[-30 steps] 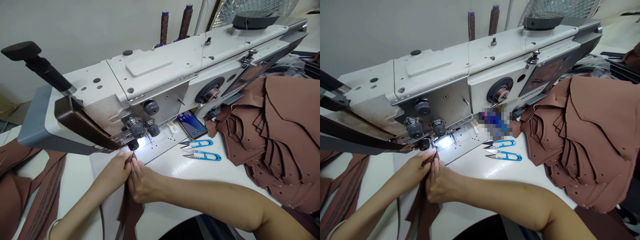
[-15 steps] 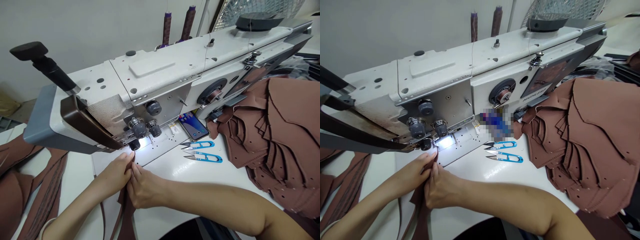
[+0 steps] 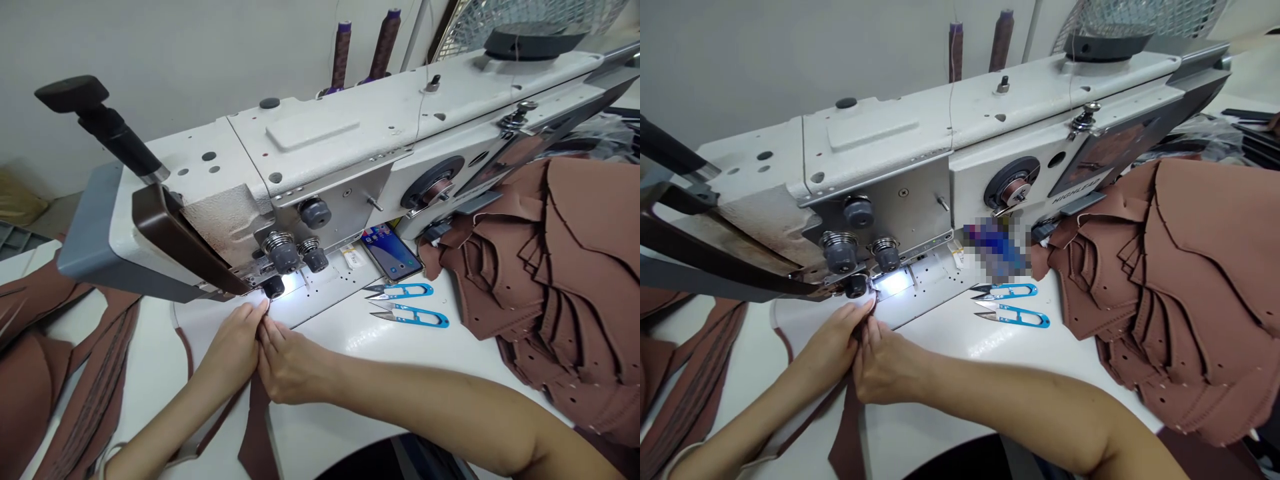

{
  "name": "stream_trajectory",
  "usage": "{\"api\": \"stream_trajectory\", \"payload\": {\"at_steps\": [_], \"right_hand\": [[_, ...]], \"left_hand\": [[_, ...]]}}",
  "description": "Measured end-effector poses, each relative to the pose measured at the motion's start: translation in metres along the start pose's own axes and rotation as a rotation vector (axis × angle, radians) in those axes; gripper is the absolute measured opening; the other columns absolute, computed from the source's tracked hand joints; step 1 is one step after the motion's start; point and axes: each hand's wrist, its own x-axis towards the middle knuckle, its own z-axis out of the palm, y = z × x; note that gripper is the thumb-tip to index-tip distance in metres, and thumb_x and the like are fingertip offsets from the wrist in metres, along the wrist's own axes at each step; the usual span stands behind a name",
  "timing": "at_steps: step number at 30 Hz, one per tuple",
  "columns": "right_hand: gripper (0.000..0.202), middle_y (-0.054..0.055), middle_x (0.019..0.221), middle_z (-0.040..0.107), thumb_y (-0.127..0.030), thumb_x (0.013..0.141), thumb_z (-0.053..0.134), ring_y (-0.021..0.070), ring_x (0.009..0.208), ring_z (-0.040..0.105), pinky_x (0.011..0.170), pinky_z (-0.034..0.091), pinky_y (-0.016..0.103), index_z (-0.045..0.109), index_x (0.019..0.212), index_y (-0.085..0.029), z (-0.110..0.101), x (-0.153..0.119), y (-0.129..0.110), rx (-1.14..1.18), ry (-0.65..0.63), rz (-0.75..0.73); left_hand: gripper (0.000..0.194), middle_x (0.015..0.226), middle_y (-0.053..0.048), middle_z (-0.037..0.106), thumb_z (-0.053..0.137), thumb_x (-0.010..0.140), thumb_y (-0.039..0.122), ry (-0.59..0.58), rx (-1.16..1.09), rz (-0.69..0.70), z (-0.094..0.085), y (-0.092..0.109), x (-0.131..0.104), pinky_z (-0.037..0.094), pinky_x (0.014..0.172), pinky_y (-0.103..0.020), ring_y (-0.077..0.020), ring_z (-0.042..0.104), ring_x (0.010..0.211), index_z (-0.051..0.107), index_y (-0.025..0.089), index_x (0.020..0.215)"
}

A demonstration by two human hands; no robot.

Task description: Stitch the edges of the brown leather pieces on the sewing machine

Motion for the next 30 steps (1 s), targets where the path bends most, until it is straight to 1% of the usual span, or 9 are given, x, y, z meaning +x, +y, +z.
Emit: {"api": "stream_trajectory", "payload": {"at_steps": [3, 6, 8, 13, 17, 21, 24, 30], "right_hand": [[0.029, 0.031, 0.096, 0.067, -0.005, 0.083, 0.043, 0.0394, 0.091, 0.069, 0.079, 0.053, 0.055, 0.066, 0.095, 0.007, -0.001, -0.001, -0.002, 0.011, -0.008, -0.014], [0.029, 0.030, 0.096, 0.068, -0.004, 0.084, 0.042, 0.0382, 0.090, 0.069, 0.077, 0.054, 0.053, 0.066, 0.096, 0.007, -0.002, -0.002, -0.002, 0.003, -0.015, -0.029], [0.028, 0.031, 0.098, 0.067, -0.005, 0.085, 0.042, 0.0377, 0.091, 0.069, 0.078, 0.054, 0.053, 0.065, 0.096, 0.006, -0.001, -0.003, 0.000, 0.009, -0.032, -0.030], [0.024, 0.031, 0.098, 0.067, -0.006, 0.085, 0.045, 0.0369, 0.094, 0.069, 0.086, 0.053, 0.052, 0.065, 0.091, 0.004, 0.001, -0.004, 0.011, 0.042, -0.045, -0.007], [0.024, 0.029, 0.101, 0.067, -0.007, 0.085, 0.045, 0.0366, 0.098, 0.067, 0.088, 0.053, 0.049, 0.065, 0.091, 0.003, 0.001, -0.007, 0.018, 0.076, -0.060, -0.002], [0.024, 0.028, 0.105, 0.067, -0.007, 0.087, 0.044, 0.0350, 0.101, 0.067, 0.088, 0.054, 0.046, 0.065, 0.094, 0.003, 0.000, -0.008, 0.025, 0.091, -0.114, -0.006], [0.024, 0.027, 0.105, 0.067, -0.006, 0.088, 0.043, 0.0340, 0.101, 0.067, 0.089, 0.053, 0.047, 0.065, 0.092, 0.001, -0.001, -0.008, 0.030, 0.074, -0.131, -0.031], [0.023, 0.025, 0.100, 0.069, -0.005, 0.089, 0.043, 0.0342, 0.100, 0.067, 0.091, 0.050, 0.047, 0.065, 0.090, -0.001, 0.000, -0.007, 0.035, 0.080, -0.119, -0.039]], "left_hand": [[0.060, 0.100, -0.011, 0.059, 0.034, 0.079, 0.003, -0.018, 0.011, -0.008, -0.003, 0.001, 0.001, 0.047, 0.090, -0.040, -0.0231, 0.055, 0.096, 0.048, 0.012, 0.136], [0.055, 0.100, -0.010, 0.059, 0.033, 0.084, 0.007, 0.001, 0.078, -0.008, -0.004, 0.001, 0.002, 0.048, 0.089, -0.040, -0.0231, 0.056, 0.094, 0.049, 0.013, 0.136], [0.054, 0.102, -0.011, 0.060, 0.032, 0.084, 0.005, 0.025, 0.121, 0.008, -0.003, 0.000, 0.003, 0.047, 0.090, -0.041, -0.0233, 0.056, 0.096, 0.050, 0.013, 0.135], [0.051, 0.109, -0.016, 0.062, 0.035, 0.084, 0.004, 0.094, 0.261, 0.045, -0.001, -0.003, 0.008, 0.045, 0.093, -0.045, -0.0294, 0.055, 0.106, 0.055, 0.009, 0.131], [0.049, 0.110, -0.016, 0.063, 0.036, 0.087, 0.005, 0.109, 0.318, 0.049, 0.000, -0.003, 0.007, 0.044, 0.091, -0.044, -0.0306, 0.056, 0.105, 0.055, 0.010, 0.131], [0.045, 0.115, -0.015, 0.063, 0.038, 0.089, 0.008, 0.092, 0.373, 0.008, -0.002, 0.001, 0.008, 0.043, 0.090, -0.044, -0.0313, 0.056, 0.106, 0.055, 0.013, 0.131], [0.043, 0.118, -0.016, 0.062, 0.039, 0.090, 0.009, 0.063, 0.406, -0.030, -0.006, 0.009, 0.010, 0.042, 0.091, -0.044, -0.0313, 0.056, 0.108, 0.056, 0.013, 0.129], [0.042, 0.123, -0.017, 0.059, 0.037, 0.090, 0.009, -0.093, 0.470, -0.109, -0.019, 0.030, 0.009, 0.043, 0.086, -0.043, -0.0319, 0.054, 0.112, 0.055, 0.012, 0.128]]}}
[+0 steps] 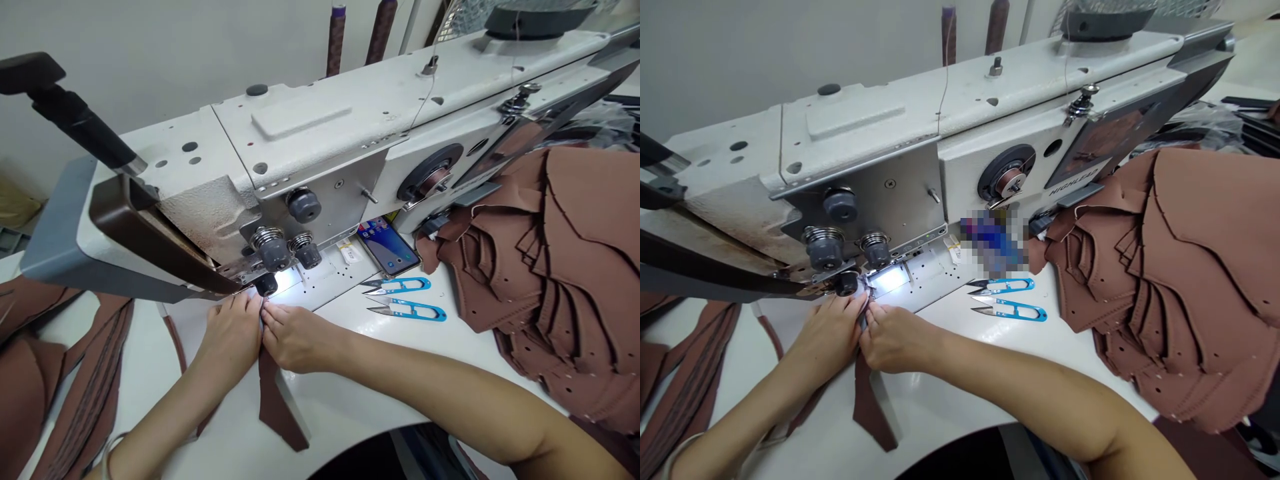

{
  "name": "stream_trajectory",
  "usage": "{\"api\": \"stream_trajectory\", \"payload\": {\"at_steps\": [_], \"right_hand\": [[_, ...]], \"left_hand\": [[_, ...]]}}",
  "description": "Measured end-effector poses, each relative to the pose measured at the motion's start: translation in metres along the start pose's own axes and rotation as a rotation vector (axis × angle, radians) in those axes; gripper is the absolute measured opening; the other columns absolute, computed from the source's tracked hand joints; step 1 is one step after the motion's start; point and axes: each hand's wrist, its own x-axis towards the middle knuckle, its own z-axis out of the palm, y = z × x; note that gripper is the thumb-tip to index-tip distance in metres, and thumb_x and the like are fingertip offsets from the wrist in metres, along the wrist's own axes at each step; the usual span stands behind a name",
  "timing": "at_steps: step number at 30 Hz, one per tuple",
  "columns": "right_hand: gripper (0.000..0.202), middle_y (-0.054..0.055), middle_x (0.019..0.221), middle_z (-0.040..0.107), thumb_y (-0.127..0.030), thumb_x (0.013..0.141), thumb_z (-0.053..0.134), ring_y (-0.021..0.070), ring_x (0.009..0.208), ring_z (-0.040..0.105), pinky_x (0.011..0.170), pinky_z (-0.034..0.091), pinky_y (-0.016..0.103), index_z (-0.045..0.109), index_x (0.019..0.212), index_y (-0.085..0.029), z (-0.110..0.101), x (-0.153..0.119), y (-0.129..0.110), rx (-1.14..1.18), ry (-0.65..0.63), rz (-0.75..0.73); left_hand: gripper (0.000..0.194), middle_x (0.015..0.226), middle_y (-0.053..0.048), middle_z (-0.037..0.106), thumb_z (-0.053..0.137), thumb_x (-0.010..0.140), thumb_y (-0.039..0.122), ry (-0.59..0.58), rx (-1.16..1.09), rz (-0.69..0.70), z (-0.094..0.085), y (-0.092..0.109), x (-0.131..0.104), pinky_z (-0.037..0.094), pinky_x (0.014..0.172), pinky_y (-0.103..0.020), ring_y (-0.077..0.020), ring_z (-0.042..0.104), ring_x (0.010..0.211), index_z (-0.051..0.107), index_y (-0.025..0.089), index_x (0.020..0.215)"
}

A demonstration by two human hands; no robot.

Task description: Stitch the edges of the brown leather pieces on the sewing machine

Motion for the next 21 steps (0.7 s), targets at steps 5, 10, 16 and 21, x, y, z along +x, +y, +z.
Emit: {"api": "stream_trajectory", "payload": {"at_steps": [5, 10, 16, 21], "right_hand": [[0.023, 0.026, 0.103, 0.068, -0.007, 0.090, 0.043, 0.0340, 0.102, 0.066, 0.097, 0.048, 0.048, 0.065, 0.093, 0.000, -0.001, 0.000, 0.005, -0.006, -0.046, -0.012], [0.026, 0.024, 0.103, 0.068, -0.007, 0.092, 0.041, 0.0319, 0.102, 0.066, 0.100, 0.046, 0.046, 0.066, 0.092, -0.001, 0.001, 0.001, 0.011, -0.032, -0.056, -0.024], [0.027, 0.023, 0.100, 0.069, -0.006, 0.091, 0.040, 0.0306, 0.094, 0.067, 0.096, 0.048, 0.047, 0.066, 0.093, -0.001, 0.004, 0.001, 0.009, -0.023, -0.068, -0.014], [0.027, 0.024, 0.098, 0.069, -0.005, 0.091, 0.039, 0.0324, 0.092, 0.068, 0.095, 0.046, 0.054, 0.066, 0.094, 0.000, 0.007, 0.002, 0.006, -0.074, -0.041, -0.029]], "left_hand": [[0.041, 0.121, -0.015, 0.060, 0.034, 0.091, 0.010, -0.009, 0.009, 0.020, -0.005, 0.002, -0.003, 0.043, 0.084, -0.043, -0.0313, 0.053, 0.112, 0.055, 0.013, 0.126], [0.037, 0.118, -0.014, 0.060, 0.034, 0.091, 0.011, -0.004, 0.004, 0.036, -0.005, 0.001, -0.002, 0.044, 0.083, -0.044, -0.0320, 0.054, 0.109, 0.059, 0.012, 0.119], [0.038, 0.112, -0.014, 0.063, 0.033, 0.091, 0.007, -0.041, -0.066, 0.047, -0.008, 0.001, 0.001, 0.045, 0.088, -0.039, -0.0280, 0.058, 0.106, 0.060, 0.011, 0.118], [0.037, 0.112, -0.015, 0.063, 0.033, 0.093, 0.010, -0.047, -0.124, 0.047, -0.011, 0.001, 0.004, 0.045, 0.091, -0.038, -0.0269, 0.058, 0.107, 0.061, 0.010, 0.117]]}}
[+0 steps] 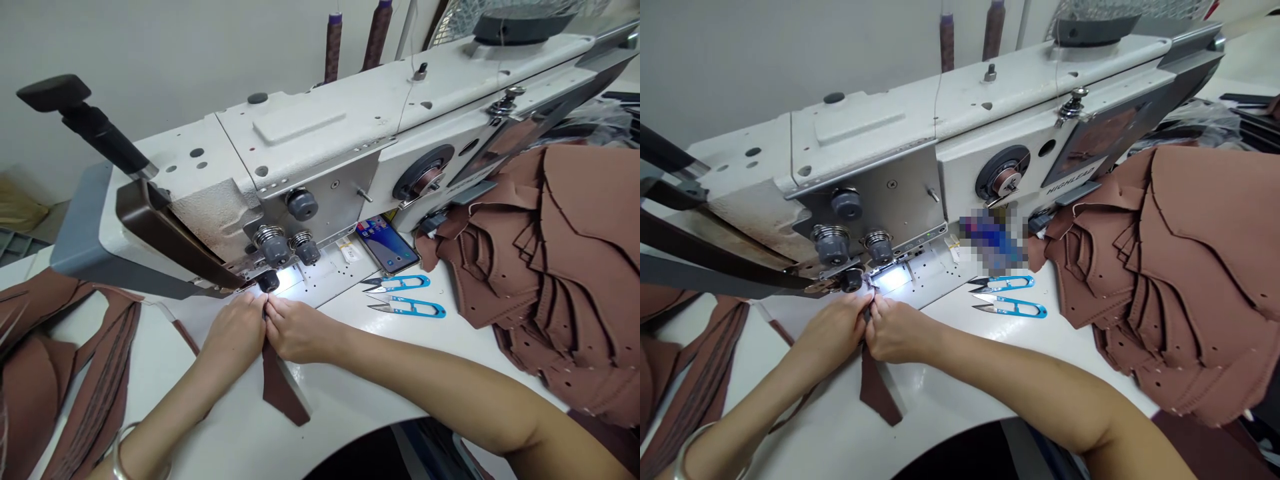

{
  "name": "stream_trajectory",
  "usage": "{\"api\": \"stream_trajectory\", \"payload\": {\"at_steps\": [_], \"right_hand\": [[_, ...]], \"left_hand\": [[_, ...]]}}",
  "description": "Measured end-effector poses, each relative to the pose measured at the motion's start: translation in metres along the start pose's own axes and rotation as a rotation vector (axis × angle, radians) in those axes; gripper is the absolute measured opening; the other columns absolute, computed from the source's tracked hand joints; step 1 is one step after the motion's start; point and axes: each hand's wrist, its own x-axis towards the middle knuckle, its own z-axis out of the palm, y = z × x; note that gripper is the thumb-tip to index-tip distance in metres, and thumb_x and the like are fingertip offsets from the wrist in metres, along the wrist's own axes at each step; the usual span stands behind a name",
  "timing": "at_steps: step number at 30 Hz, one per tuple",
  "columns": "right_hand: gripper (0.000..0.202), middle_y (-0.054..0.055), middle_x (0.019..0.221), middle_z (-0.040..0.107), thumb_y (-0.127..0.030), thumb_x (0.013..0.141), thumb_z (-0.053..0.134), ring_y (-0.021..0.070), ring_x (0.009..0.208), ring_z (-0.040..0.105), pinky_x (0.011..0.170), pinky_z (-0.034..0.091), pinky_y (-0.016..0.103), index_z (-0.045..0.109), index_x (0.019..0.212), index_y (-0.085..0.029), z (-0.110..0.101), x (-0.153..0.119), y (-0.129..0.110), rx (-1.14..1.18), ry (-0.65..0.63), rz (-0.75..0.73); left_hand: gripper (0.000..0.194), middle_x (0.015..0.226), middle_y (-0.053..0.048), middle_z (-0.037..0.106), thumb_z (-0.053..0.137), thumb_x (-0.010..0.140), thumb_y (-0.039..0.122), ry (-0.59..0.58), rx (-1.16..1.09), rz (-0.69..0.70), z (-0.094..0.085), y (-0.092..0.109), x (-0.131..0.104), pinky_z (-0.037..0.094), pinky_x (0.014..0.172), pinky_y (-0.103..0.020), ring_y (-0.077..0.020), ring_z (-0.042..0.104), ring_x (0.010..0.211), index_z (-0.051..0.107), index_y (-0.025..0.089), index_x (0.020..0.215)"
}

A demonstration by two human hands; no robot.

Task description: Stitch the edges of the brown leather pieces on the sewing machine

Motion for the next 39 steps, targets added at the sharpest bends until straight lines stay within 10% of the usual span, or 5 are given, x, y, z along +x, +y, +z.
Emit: {"api": "stream_trajectory", "payload": {"at_steps": [19, 39], "right_hand": [[0.029, 0.034, 0.087, 0.066, -0.001, 0.079, 0.043, 0.0416, 0.084, 0.069, 0.065, 0.055, 0.050, 0.066, 0.092, 0.012, -0.010, 0.002, -0.038, -0.063, 0.185, 0.097], [0.035, 0.032, 0.097, 0.067, -0.006, 0.082, 0.040, 0.0354, 0.090, 0.070, 0.079, 0.059, 0.049, 0.064, 0.100, 0.013, -0.021, -0.002, -0.055, -0.088, 0.168, 0.147]], "left_hand": [[0.036, 0.106, -0.010, 0.062, 0.036, 0.095, 0.014, 0.054, -0.112, -0.046, 0.017, -0.002, -0.003, 0.046, 0.084, -0.036, -0.0234, 0.060, 0.098, 0.059, 0.016, 0.122], [0.022, 0.094, -0.006, 0.061, 0.039, 0.089, 0.011, 0.411, -0.347, 0.057, 0.055, -0.014, -0.020, 0.048, 0.087, -0.038, -0.0218, 0.056, 0.094, 0.060, 0.019, 0.093]]}}
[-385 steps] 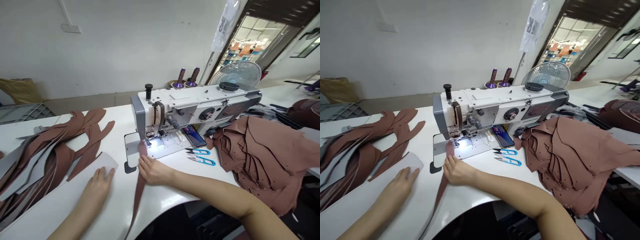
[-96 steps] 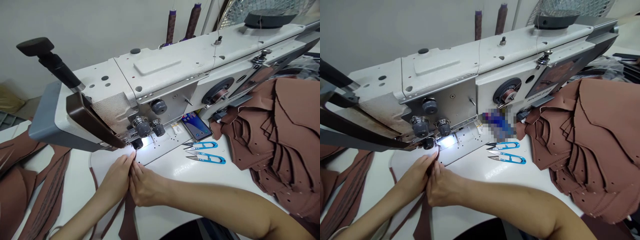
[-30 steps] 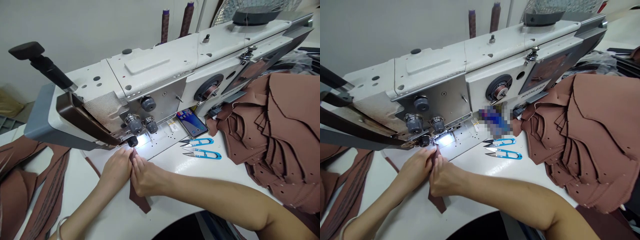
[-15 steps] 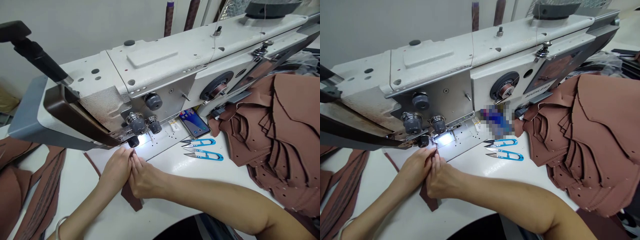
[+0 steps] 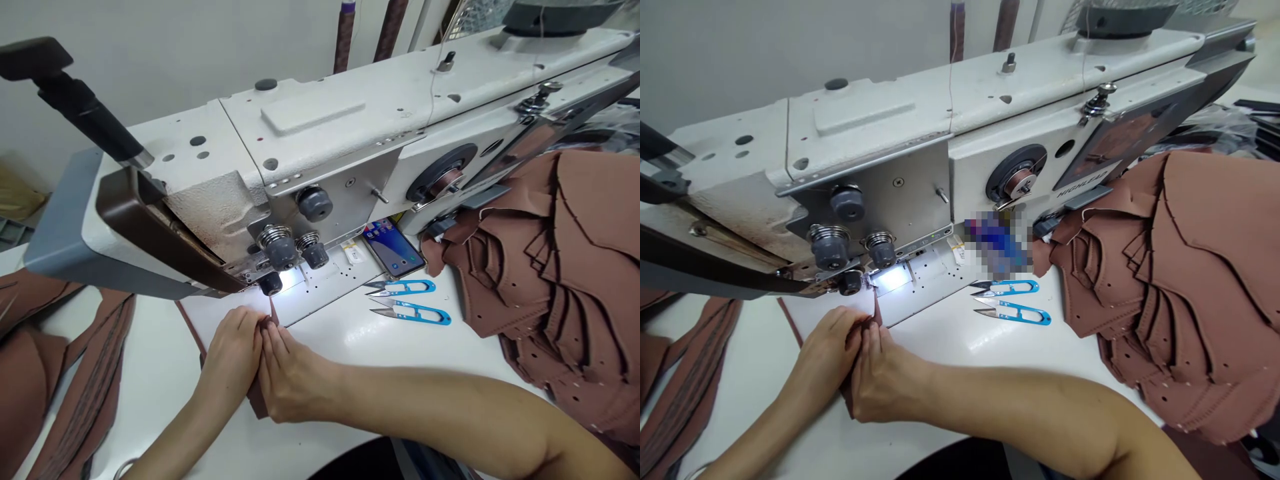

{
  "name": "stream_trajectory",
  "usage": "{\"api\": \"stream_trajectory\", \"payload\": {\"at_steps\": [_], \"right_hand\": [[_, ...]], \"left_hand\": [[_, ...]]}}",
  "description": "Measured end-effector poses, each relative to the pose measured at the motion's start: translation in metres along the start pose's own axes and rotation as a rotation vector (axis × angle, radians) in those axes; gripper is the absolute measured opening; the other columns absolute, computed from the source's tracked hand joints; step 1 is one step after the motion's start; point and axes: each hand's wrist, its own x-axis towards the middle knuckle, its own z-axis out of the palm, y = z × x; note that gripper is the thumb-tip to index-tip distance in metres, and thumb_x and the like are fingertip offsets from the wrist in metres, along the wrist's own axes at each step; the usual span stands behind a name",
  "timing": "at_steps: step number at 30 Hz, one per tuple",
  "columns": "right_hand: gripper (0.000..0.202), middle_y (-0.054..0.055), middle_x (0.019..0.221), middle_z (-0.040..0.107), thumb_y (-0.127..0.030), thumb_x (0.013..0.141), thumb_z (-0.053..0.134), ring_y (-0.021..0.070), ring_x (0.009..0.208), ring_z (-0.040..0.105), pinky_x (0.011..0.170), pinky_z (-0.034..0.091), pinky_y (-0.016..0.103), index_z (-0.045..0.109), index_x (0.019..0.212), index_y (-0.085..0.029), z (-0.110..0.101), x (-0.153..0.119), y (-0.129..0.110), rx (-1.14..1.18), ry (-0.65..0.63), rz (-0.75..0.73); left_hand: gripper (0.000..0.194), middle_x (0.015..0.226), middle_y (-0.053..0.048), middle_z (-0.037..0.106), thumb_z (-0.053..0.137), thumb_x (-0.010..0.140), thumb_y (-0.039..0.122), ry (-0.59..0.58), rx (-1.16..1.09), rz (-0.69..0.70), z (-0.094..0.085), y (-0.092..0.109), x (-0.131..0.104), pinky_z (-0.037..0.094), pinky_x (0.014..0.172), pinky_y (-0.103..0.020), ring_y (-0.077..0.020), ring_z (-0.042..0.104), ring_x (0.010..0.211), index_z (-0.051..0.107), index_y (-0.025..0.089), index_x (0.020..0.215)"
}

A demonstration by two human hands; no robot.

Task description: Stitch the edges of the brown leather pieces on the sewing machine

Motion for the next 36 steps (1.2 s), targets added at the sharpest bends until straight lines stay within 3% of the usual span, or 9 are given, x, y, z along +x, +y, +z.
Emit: {"api": "stream_trajectory", "payload": {"at_steps": [7, 12, 20, 24, 32, 36], "right_hand": [[0.033, 0.031, 0.096, 0.067, -0.003, 0.082, 0.040, 0.0358, 0.092, 0.070, 0.076, 0.060, 0.048, 0.065, 0.098, 0.012, 0.005, 0.003, 0.005, 0.013, -0.023, 0.000], [0.034, 0.033, 0.104, 0.065, -0.005, 0.087, 0.039, 0.0379, 0.100, 0.067, 0.084, 0.057, 0.052, 0.063, 0.103, 0.012, 0.010, 0.003, 0.008, 0.064, -0.132, -0.013], [0.036, 0.035, 0.113, 0.061, -0.006, 0.090, 0.037, 0.0380, 0.108, 0.063, 0.095, 0.049, 0.056, 0.059, 0.110, 0.014, 0.016, 0.003, 0.016, 0.096, -0.197, -0.033], [0.037, 0.036, 0.117, 0.058, -0.008, 0.093, 0.037, 0.0375, 0.112, 0.061, 0.101, 0.044, 0.058, 0.056, 0.115, 0.013, 0.016, 0.003, 0.017, 0.144, -0.247, -0.057], [0.039, 0.034, 0.122, 0.057, -0.011, 0.094, 0.036, 0.0370, 0.117, 0.058, 0.105, 0.040, 0.056, 0.054, 0.119, 0.013, 0.015, 0.006, 0.018, 0.165, -0.282, -0.033], [0.041, 0.034, 0.126, 0.054, -0.012, 0.092, 0.040, 0.0373, 0.121, 0.055, 0.108, 0.040, 0.055, 0.052, 0.122, 0.013, 0.018, 0.006, 0.020, 0.197, -0.305, -0.002]], "left_hand": [[0.029, 0.086, -0.006, 0.061, 0.037, 0.094, 0.018, -0.093, -0.017, 0.020, -0.007, 0.003, 0.014, 0.049, 0.080, -0.035, -0.0205, 0.056, 0.083, 0.066, 0.017, 0.089], [0.034, 0.088, -0.008, 0.062, 0.035, 0.095, 0.019, -0.106, 0.005, 0.024, -0.009, 0.002, 0.022, 0.050, 0.077, -0.033, -0.0205, 0.057, 0.085, 0.067, 0.017, 0.085], [0.032, 0.086, -0.006, 0.063, 0.037, 0.090, 0.016, -0.091, 0.037, 0.053, -0.011, 0.000, 0.032, 0.049, 0.076, -0.033, -0.0198, 0.057, 0.081, 0.068, 0.018, 0.084], [0.031, 0.084, -0.005, 0.066, 0.038, 0.087, 0.013, -0.146, 0.077, -0.001, -0.018, 0.007, 0.040, 0.049, 0.077, -0.033, -0.0195, 0.059, 0.081, 0.069, 0.018, 0.083], [0.034, 0.082, -0.007, 0.067, 0.038, 0.089, 0.016, -0.137, 0.147, -0.021, -0.018, 0.007, 0.044, 0.049, 0.071, -0.033, -0.0214, 0.062, 0.077, 0.071, 0.018, 0.095], [0.034, 0.089, -0.009, 0.071, 0.042, 0.088, 0.013, -0.101, 0.167, -0.012, -0.013, -0.002, 0.043, 0.051, 0.079, -0.036, -0.0247, 0.066, 0.085, 0.071, 0.017, 0.105]]}}
